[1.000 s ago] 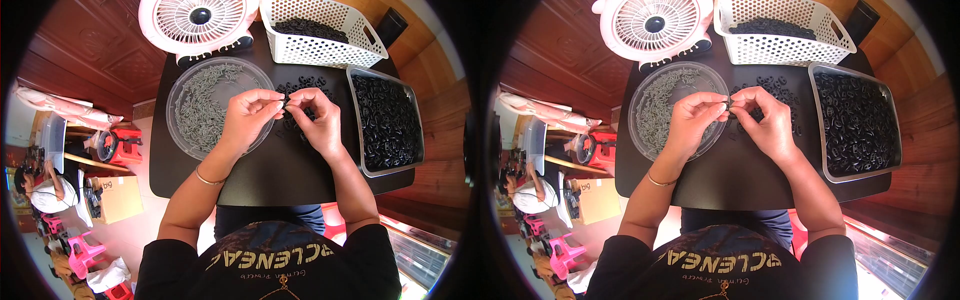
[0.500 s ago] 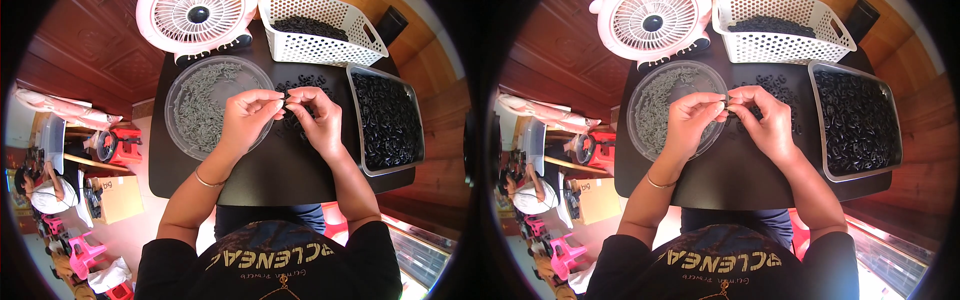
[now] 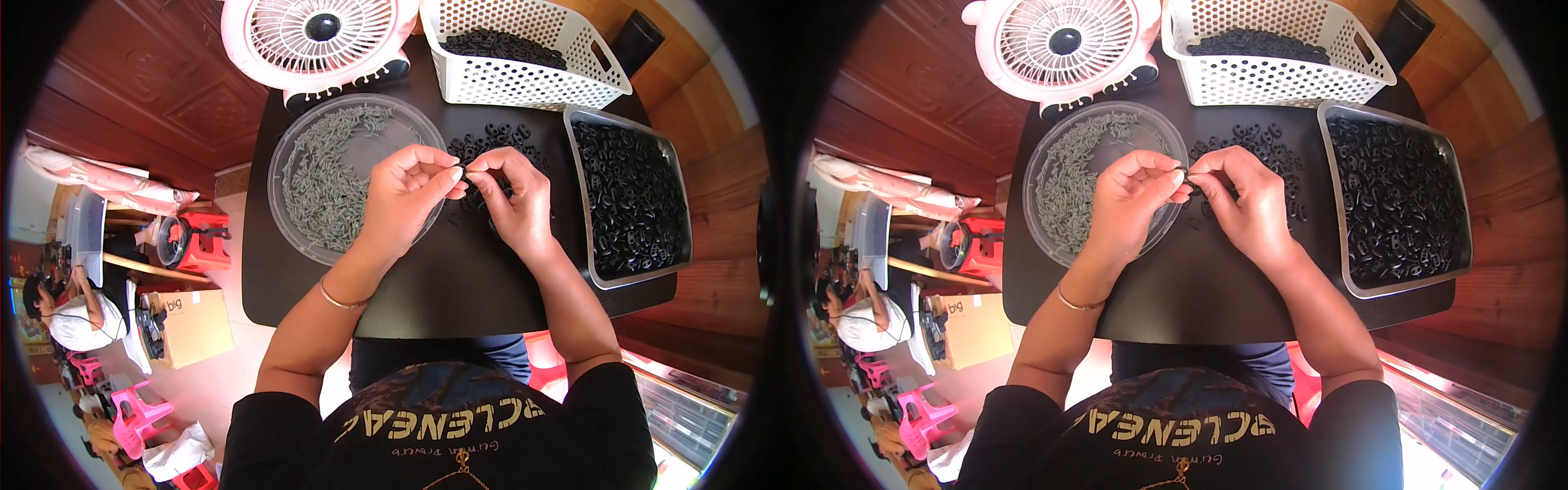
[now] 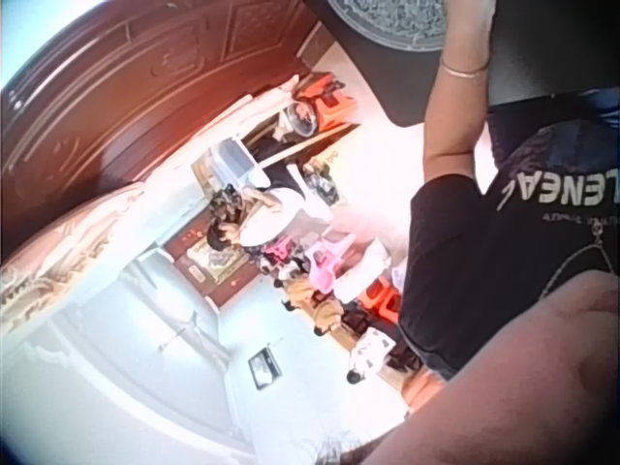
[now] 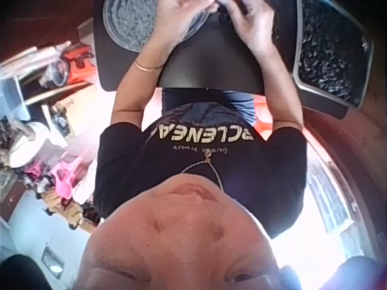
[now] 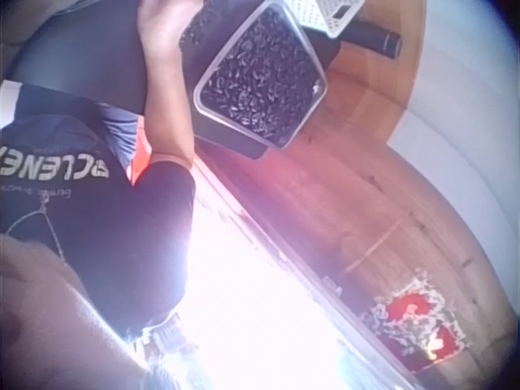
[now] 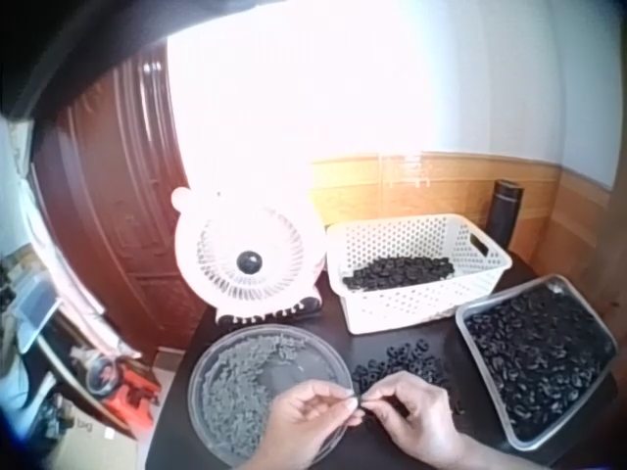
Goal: The person assembles small rubber parts by hand, inserting metal pins into them.
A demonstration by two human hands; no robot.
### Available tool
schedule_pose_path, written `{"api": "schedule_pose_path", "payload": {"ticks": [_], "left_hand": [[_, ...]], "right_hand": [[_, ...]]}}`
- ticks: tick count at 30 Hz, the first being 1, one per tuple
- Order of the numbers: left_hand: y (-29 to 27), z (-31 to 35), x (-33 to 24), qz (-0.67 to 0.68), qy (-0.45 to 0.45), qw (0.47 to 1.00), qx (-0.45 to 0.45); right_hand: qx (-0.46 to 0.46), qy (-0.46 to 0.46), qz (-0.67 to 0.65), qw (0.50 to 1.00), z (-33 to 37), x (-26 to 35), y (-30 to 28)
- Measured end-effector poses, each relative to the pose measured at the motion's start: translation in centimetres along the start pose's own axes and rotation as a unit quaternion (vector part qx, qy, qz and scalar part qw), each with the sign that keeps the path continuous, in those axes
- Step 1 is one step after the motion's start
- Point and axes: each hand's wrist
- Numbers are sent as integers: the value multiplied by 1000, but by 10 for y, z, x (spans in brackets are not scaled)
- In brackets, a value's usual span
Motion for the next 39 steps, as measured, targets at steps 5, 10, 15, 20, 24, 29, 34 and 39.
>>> {"api": "schedule_pose_path", "payload": {"ticks": [5,10,15,20,24,29,34,39], "left_hand": [[5,4,11,-75,123,989,-31],[5,3,8,-71,115,990,-25],[3,1,1,-32,67,997,-21],[-4,-2,-2,52,-1,998,-22],[-8,-4,-1,82,-8,997,-13],[-11,-5,-2,140,-34,990,-8],[-17,-5,1,140,-42,989,7],[-15,-6,0,149,-42,988,28]], "right_hand": [[-19,94,-60,994,6,0,9],[-19,129,-201,971,9,-7,11],[-12,103,-155,983,0,-7,0],[-12,36,121,992,-14,-11,-21],[84,-14,201,976,-10,-17,-25],[142,15,212,967,-6,-17,-26],[159,84,231,956,-8,-12,-35],[193,80,256,944,-5,-14,-33]]}}
Point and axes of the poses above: each hand's wrist, its own z-axis away from the middle knuckle, its own y-axis out of the palm, x = y × z, and after that the axes turned 7 degrees about -z, right-handed
